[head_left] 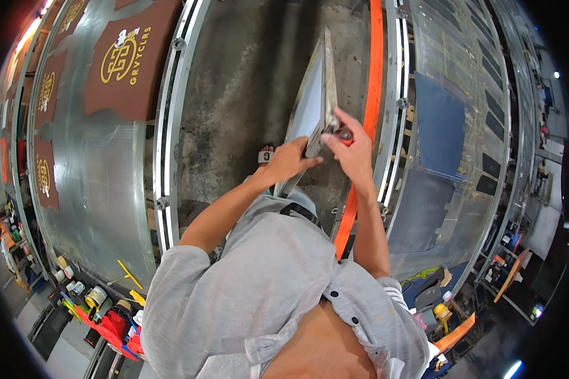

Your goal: The person assembles a long, thin metal frame by hand, using a red-handled screwdriver to tighten screws at various points along the frame. They then switch to a yellow T-handle Allen wrench to further tighten bolts on the frame. The person works on the frame while standing in a workshop environment.

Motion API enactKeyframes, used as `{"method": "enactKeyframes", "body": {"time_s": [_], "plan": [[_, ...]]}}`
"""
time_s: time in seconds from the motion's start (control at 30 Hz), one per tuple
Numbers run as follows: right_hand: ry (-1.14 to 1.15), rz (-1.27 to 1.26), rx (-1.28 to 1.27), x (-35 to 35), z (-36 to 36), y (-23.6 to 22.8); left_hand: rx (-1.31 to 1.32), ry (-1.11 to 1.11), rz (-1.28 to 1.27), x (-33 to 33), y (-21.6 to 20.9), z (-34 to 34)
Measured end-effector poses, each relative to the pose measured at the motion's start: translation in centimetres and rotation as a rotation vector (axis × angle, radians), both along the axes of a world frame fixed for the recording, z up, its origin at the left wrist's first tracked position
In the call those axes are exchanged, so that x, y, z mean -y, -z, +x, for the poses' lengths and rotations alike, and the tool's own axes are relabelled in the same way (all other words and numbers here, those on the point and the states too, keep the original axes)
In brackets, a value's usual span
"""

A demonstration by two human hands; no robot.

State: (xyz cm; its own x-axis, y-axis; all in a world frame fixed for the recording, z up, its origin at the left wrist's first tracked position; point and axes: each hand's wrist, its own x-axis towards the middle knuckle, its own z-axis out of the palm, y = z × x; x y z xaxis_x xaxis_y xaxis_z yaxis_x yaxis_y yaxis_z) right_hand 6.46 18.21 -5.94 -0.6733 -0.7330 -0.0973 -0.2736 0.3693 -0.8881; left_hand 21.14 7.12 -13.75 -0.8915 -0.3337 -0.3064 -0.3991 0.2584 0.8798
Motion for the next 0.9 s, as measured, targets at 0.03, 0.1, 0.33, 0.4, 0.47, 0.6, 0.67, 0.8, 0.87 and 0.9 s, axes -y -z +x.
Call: {"method": "enactKeyframes", "body": {"time_s": [0.03,0.1,0.33,0.4,0.47,0.6,0.67,0.8,0.87,0.9], "plan": [[0.107,-0.046,0.114,1.2,0.0,-0.4,-0.007,-0.044,0.001,0.4,0.0,-1.1],[0.234,-0.057,0.239,2.7,-0.7,-0.8,-0.035,-0.097,0.001,1.2,0.6,-2.7],[0.261,-0.111,0.192,3.8,-1.4,-2.3,-0.175,-0.201,-0.028,2.7,1.4,-4.6],[0.238,-0.184,0.216,4.4,-1.5,-2.3,-0.149,-0.183,-0.003,3.0,1.5,-4.9],[0.228,-0.133,0.216,4.7,-1.7,-2.3,-0.13,-0.144,-0.018,2.7,1.4,-4.6],[0.251,-0.072,0.265,4.8,-1.6,-2.7,-0.169,-0.149,0.033,2.4,0.9,-4.6],[0.263,-0.075,0.28,4.6,-1.8,-2.1,-0.169,-0.146,0.008,2.2,1.0,-4.5],[0.272,-0.062,0.25,4.4,-1.8,-1.6,-0.184,-0.137,0.015,1.7,2.2,-4.2],[0.299,-0.067,0.24,4.2,-1.9,-1.6,-0.165,-0.123,-0.049,1.6,1.8,-4.4],[0.294,-0.064,0.251,4.3,-2.2,-1.1,-0.155,-0.116,-0.082,1.7,1.7,-4.6]]}}
